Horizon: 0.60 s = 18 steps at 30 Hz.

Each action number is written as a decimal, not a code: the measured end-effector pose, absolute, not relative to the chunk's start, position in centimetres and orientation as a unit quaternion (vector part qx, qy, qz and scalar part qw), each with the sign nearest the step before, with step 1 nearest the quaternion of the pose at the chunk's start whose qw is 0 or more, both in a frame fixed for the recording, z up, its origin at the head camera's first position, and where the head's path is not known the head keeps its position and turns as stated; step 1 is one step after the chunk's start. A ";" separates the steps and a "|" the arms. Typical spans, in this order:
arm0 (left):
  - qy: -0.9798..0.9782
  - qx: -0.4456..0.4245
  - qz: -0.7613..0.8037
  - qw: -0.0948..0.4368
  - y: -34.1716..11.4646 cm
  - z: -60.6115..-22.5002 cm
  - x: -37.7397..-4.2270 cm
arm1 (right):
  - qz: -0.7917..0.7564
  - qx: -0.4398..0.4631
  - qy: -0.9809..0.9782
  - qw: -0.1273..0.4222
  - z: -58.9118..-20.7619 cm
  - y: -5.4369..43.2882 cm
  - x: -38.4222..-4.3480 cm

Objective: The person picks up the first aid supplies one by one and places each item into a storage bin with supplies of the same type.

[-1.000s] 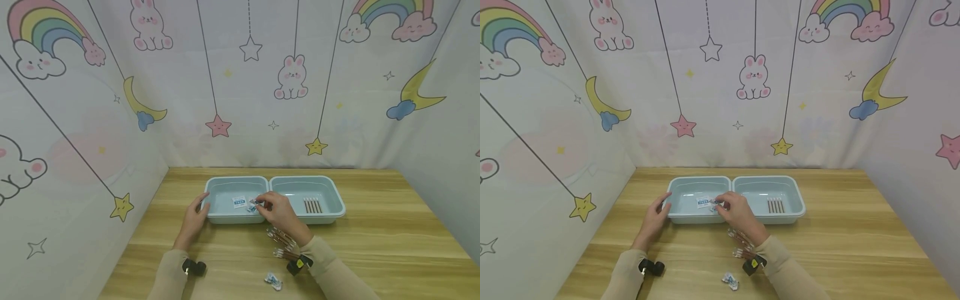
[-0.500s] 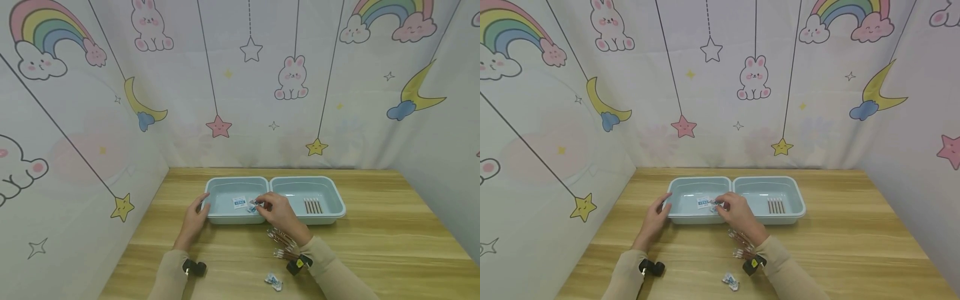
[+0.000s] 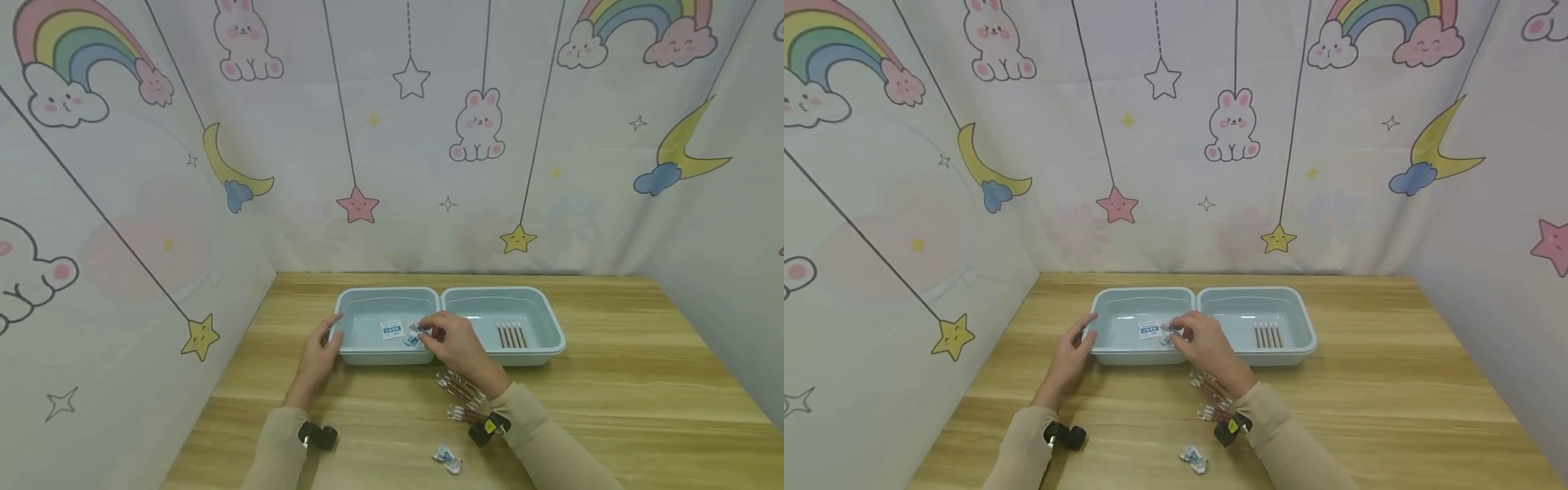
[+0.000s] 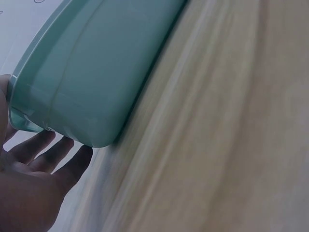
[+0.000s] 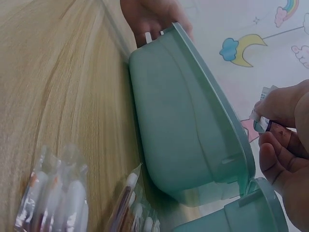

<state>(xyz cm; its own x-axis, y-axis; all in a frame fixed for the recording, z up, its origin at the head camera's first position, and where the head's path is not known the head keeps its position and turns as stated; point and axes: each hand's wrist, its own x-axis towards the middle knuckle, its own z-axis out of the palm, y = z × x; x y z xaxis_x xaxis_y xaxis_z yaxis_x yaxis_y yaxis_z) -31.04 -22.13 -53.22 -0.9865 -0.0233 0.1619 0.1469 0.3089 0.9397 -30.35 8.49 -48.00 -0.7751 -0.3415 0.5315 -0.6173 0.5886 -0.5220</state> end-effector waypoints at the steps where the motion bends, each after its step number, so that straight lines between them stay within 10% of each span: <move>1: -0.805 -0.039 -0.587 0.073 -22.1 -53.2 -31.1 | 0.359 0.275 -0.872 0.191 -48.0 8.5 -30.4; 18: -0.807 -0.044 -0.583 0.083 -22.3 -53.4 -31.2 | 0.360 0.277 -0.871 0.185 -48.3 8.5 -30.5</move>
<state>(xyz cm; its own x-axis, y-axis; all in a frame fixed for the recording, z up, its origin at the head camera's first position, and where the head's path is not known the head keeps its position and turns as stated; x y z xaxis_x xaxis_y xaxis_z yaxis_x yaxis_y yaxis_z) -31.22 -22.27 -53.38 -0.9825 -0.0260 0.1843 0.1669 0.3158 0.9340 -30.47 8.51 -48.33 -0.7775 -0.3501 0.5224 -0.6168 0.5865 -0.5250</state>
